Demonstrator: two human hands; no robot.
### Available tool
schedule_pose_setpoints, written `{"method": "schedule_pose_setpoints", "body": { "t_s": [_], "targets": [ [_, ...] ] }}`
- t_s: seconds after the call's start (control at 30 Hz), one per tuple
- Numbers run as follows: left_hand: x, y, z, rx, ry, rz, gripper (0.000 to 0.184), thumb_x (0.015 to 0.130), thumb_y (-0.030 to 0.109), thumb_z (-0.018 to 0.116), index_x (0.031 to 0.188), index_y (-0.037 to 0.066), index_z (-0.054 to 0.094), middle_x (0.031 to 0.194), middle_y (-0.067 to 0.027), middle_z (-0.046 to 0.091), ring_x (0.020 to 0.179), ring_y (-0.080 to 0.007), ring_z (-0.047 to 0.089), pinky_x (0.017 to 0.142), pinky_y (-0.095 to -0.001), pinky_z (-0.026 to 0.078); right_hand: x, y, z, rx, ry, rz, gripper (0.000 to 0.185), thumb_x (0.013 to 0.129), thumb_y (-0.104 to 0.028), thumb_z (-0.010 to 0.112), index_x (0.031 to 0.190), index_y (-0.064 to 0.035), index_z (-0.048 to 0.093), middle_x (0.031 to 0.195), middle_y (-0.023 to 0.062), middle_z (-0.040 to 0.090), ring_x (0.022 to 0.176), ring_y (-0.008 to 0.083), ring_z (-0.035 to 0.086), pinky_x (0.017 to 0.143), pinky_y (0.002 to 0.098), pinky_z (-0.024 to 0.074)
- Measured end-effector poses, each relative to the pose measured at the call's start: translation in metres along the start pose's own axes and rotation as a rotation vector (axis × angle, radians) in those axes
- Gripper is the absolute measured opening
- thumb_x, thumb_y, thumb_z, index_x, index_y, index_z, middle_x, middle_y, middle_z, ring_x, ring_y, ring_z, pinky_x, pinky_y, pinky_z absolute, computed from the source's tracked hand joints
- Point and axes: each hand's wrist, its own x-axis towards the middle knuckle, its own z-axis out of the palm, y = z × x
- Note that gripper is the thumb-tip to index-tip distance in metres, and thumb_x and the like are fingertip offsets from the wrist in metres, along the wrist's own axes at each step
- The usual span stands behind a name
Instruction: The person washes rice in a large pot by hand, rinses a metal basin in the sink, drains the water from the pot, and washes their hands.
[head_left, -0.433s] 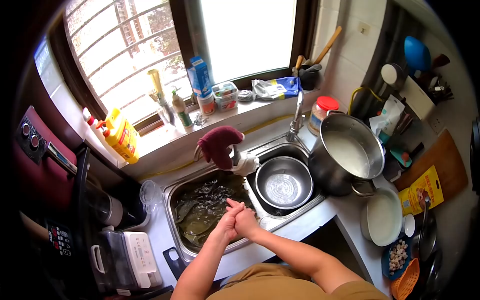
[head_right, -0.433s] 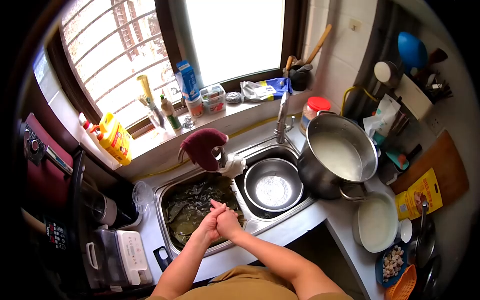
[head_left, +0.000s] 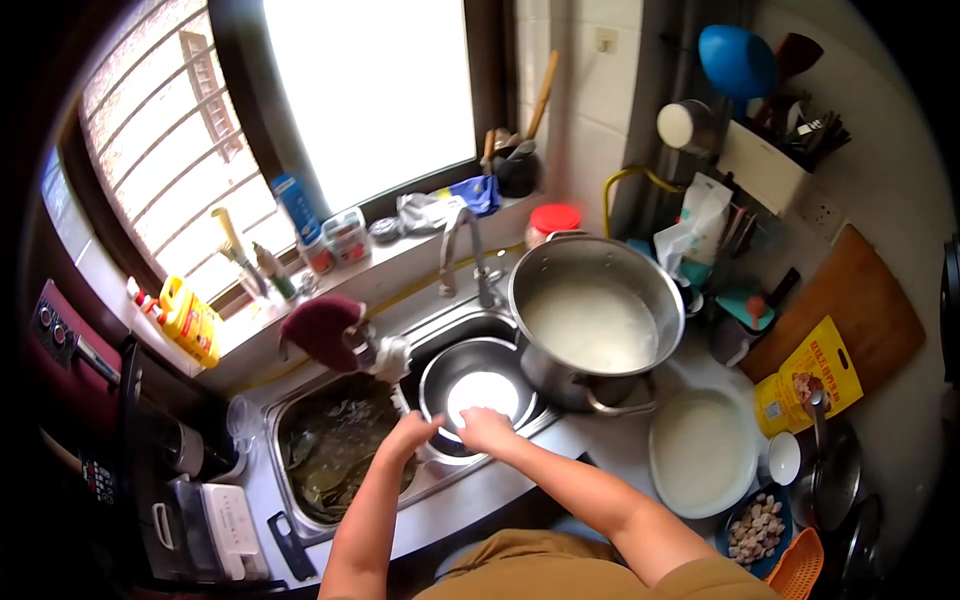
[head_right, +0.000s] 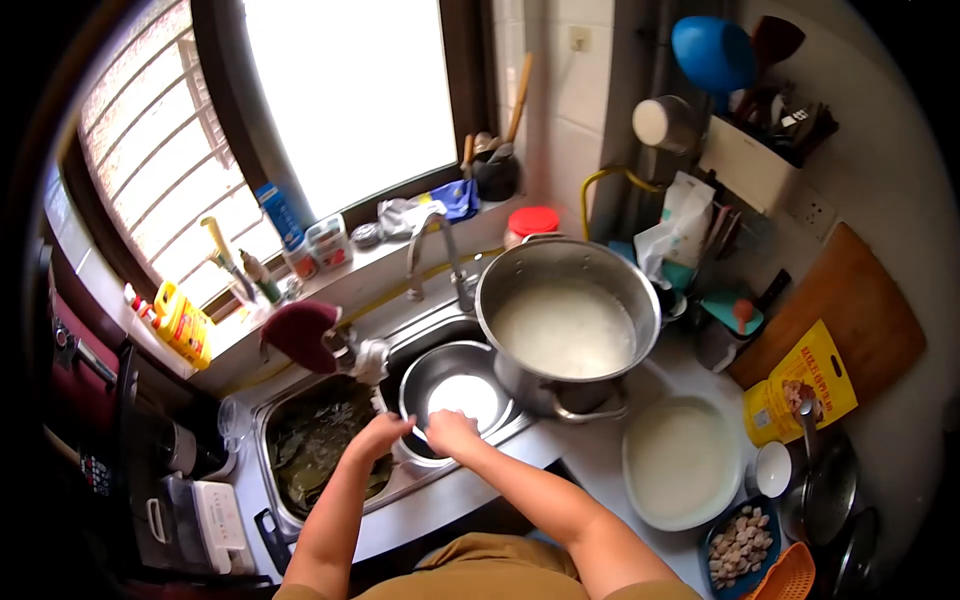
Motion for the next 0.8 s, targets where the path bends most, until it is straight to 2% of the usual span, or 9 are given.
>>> {"method": "schedule_pose_setpoints", "body": {
  "t_s": [0.07, 0.13, 0.2, 0.33, 0.47, 0.53, 0.6, 0.63, 0.8],
  "targets": [
    [0.030, -0.015, 0.027, 0.289, 0.449, 0.361, 0.061, 0.075, 0.033, 0.057, 0.121, -0.001, 0.037, 0.117, -0.0168, 0.045, 0.111, -0.0242, 0.040, 0.092, -0.0310, 0.030, 0.001, 0.048, 0.014, 0.328, 0.367, -0.503, 0.033, 0.076, -0.019, 0.048, 0.106, -0.0068, 0.054, 0.102, 0.0140, 0.056, 0.095, 0.0312, 0.052, 0.083, 0.0352, 0.0391],
    [0.027, 0.016, 0.035, -0.595, 0.113, 0.364, 0.051, 0.078, 0.025, 0.055, 0.117, -0.004, 0.041, 0.115, -0.0163, 0.046, 0.110, -0.0209, 0.041, 0.090, -0.0305, 0.033, -0.027, 0.057, -0.027, 0.501, 0.064, -0.278, 0.035, 0.078, -0.020, 0.048, 0.111, -0.0069, 0.051, 0.103, 0.0136, 0.056, 0.097, 0.0243, 0.052, 0.084, 0.0299, 0.0382],
    [0.021, 0.043, 0.037, -0.745, 0.081, 0.445, 0.037, 0.082, 0.024, 0.052, 0.105, -0.004, 0.051, 0.096, -0.0129, 0.056, 0.094, -0.0176, 0.051, 0.080, -0.0291, 0.040, -0.036, 0.070, -0.055, 0.875, -0.066, -0.236, 0.034, 0.083, -0.020, 0.046, 0.112, -0.0025, 0.049, 0.100, 0.0087, 0.057, 0.091, 0.0136, 0.051, 0.082, 0.0257, 0.0382],
    [-0.004, 0.106, 0.030, -0.774, 0.229, 0.693, 0.036, 0.085, 0.031, 0.047, 0.073, -0.001, 0.057, 0.066, -0.0066, 0.058, 0.060, -0.0106, 0.054, 0.056, -0.0219, 0.042, -0.063, 0.082, -0.129, 1.388, -0.135, -0.188, 0.031, 0.083, -0.019, 0.047, 0.111, -0.0051, 0.049, 0.095, 0.0050, 0.058, 0.089, 0.0105, 0.053, 0.077, 0.0248, 0.0410],
    [-0.010, 0.155, 0.023, -0.410, 0.517, 0.777, 0.050, 0.083, 0.042, 0.045, 0.059, 0.001, 0.059, 0.049, -0.0055, 0.054, 0.045, -0.0110, 0.051, 0.046, -0.0231, 0.041, -0.053, 0.116, -0.176, 1.227, 0.035, -0.203, 0.028, 0.084, -0.017, 0.046, 0.110, -0.0049, 0.048, 0.097, 0.0058, 0.057, 0.088, 0.0130, 0.054, 0.078, 0.0267, 0.0419],
    [-0.003, 0.178, 0.021, -0.339, 0.479, 0.860, 0.048, 0.084, 0.044, 0.041, 0.069, 0.004, 0.062, 0.068, -0.0094, 0.061, 0.068, -0.0187, 0.058, 0.065, -0.0296, 0.044, -0.039, 0.132, -0.190, 1.163, 0.091, -0.124, 0.029, 0.085, -0.019, 0.045, 0.110, -0.0057, 0.048, 0.099, 0.0045, 0.056, 0.092, 0.0105, 0.051, 0.079, 0.0255, 0.0404],
    [0.018, 0.197, 0.023, 0.174, 0.871, 1.065, 0.044, 0.085, 0.043, 0.036, 0.087, 0.007, 0.061, 0.101, -0.0131, 0.056, 0.103, -0.0280, 0.047, 0.089, -0.0409, 0.032, -0.017, 0.152, -0.192, 1.012, 0.106, -0.097, 0.033, 0.084, -0.020, 0.045, 0.113, -0.0051, 0.046, 0.105, 0.0068, 0.054, 0.099, 0.0138, 0.048, 0.084, 0.0265, 0.0375],
    [0.022, 0.203, 0.027, 0.255, 0.767, 0.878, 0.043, 0.087, 0.040, 0.030, 0.105, 0.011, 0.055, 0.125, -0.0135, 0.037, 0.119, -0.0340, 0.026, 0.097, -0.0483, 0.016, -0.005, 0.163, -0.191, 0.862, 0.113, -0.075, 0.037, 0.083, -0.021, 0.045, 0.116, -0.0044, 0.045, 0.111, 0.0090, 0.051, 0.105, 0.0170, 0.045, 0.088, 0.0276, 0.0346],
    [0.040, 0.209, 0.037, 0.437, 0.827, 0.830, 0.052, 0.080, 0.044, 0.042, 0.114, 0.006, 0.046, 0.129, -0.0175, 0.029, 0.121, -0.0359, 0.022, 0.098, -0.0459, 0.018, 0.058, 0.214, -0.183, 0.433, 0.037, -0.060, 0.054, 0.081, -0.032, 0.046, 0.125, -0.0047, 0.033, 0.127, 0.0175, 0.034, 0.118, 0.0264, 0.033, 0.097, 0.0324, 0.0256]
  ]
}}
